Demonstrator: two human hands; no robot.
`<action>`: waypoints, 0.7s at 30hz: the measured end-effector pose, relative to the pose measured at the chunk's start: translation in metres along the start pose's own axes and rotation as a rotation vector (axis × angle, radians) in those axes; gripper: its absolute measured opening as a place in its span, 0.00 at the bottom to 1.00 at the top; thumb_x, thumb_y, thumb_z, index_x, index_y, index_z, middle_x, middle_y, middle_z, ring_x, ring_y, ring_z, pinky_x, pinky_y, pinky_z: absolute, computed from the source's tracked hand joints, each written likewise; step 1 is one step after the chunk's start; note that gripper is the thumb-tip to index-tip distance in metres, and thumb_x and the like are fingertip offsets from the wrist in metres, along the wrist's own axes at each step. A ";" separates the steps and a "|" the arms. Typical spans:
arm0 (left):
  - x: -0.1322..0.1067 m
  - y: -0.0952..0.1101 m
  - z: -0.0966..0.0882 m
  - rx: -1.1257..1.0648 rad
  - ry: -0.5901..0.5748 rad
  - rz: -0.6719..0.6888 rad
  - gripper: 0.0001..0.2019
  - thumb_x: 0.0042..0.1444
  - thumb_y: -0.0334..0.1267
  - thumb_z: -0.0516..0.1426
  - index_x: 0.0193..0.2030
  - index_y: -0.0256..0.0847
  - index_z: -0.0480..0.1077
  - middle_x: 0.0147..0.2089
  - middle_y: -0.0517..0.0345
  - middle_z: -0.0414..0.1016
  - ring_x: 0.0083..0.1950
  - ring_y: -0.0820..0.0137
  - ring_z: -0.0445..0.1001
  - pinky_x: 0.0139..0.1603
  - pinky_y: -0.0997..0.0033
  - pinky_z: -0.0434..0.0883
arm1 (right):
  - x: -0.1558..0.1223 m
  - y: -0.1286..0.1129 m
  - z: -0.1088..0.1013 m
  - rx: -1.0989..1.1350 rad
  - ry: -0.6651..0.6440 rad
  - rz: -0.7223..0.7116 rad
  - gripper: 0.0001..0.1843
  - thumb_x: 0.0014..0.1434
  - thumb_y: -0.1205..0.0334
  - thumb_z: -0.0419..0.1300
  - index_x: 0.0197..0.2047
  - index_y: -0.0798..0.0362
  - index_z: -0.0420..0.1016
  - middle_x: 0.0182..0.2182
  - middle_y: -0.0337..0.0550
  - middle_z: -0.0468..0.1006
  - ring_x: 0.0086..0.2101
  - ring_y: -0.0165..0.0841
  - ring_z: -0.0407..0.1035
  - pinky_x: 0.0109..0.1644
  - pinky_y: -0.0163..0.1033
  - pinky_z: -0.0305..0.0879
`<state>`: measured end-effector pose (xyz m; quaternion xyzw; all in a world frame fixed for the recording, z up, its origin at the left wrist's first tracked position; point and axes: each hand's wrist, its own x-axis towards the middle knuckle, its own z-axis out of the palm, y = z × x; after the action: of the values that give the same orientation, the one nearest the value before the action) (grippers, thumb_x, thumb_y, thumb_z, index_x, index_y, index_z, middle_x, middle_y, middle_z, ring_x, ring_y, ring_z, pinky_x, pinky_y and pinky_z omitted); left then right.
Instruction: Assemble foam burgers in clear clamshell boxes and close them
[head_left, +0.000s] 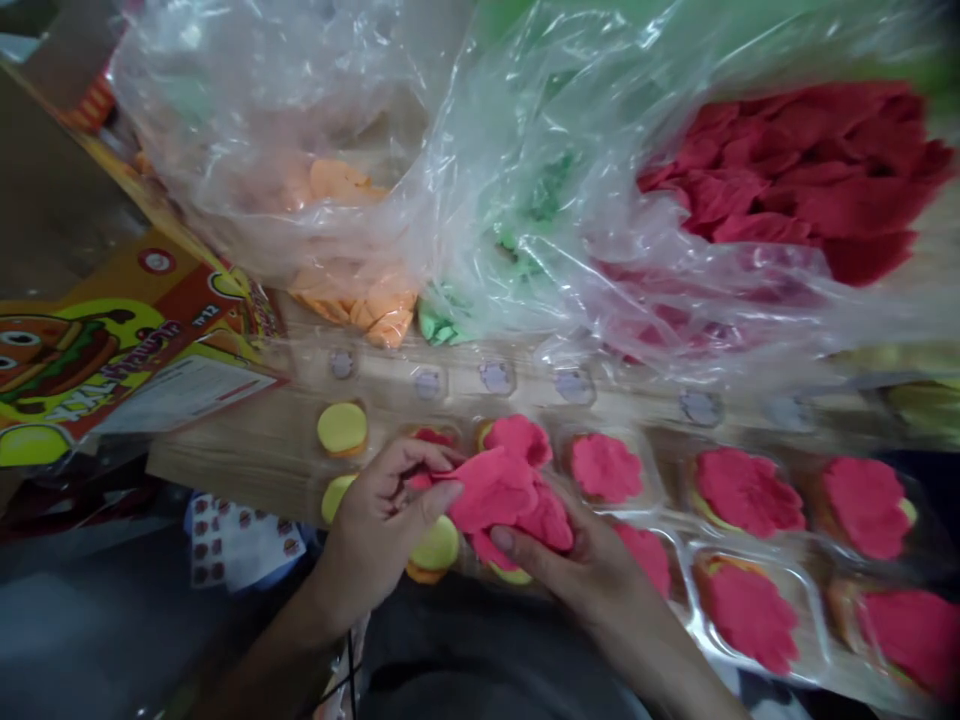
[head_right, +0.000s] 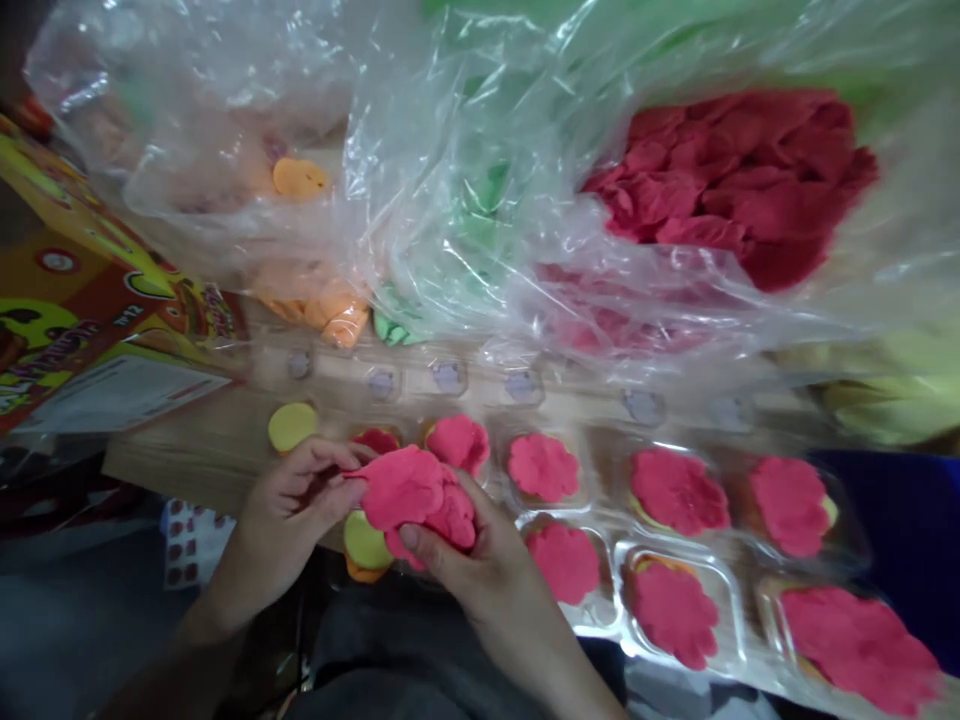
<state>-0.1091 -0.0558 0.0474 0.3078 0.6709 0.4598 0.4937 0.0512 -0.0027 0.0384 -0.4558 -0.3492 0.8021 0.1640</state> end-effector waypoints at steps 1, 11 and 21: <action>0.000 -0.004 -0.006 -0.028 0.075 0.009 0.03 0.51 0.36 0.59 0.32 0.41 0.68 0.35 0.60 0.76 0.37 0.72 0.74 0.37 0.76 0.71 | 0.002 0.003 0.001 -0.024 -0.006 0.009 0.24 0.47 0.55 0.68 0.48 0.49 0.73 0.43 0.42 0.79 0.43 0.38 0.73 0.49 0.42 0.69; -0.005 -0.017 -0.051 0.072 -0.019 -0.086 0.11 0.52 0.39 0.59 0.42 0.40 0.73 0.39 0.56 0.78 0.41 0.69 0.75 0.43 0.73 0.71 | 0.016 0.007 0.035 -0.130 -0.123 -0.002 0.20 0.46 0.55 0.67 0.44 0.49 0.73 0.39 0.39 0.79 0.40 0.36 0.73 0.45 0.39 0.69; -0.022 -0.015 -0.050 0.114 0.245 0.320 0.06 0.52 0.29 0.59 0.35 0.43 0.71 0.34 0.63 0.77 0.35 0.75 0.76 0.37 0.79 0.73 | 0.023 0.014 0.052 0.077 -0.136 0.015 0.19 0.49 0.52 0.65 0.44 0.49 0.74 0.37 0.40 0.79 0.39 0.33 0.72 0.45 0.38 0.68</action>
<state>-0.1485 -0.0965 0.0470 0.3798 0.6933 0.5276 0.3109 -0.0040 -0.0203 0.0323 -0.3959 -0.3251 0.8454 0.1515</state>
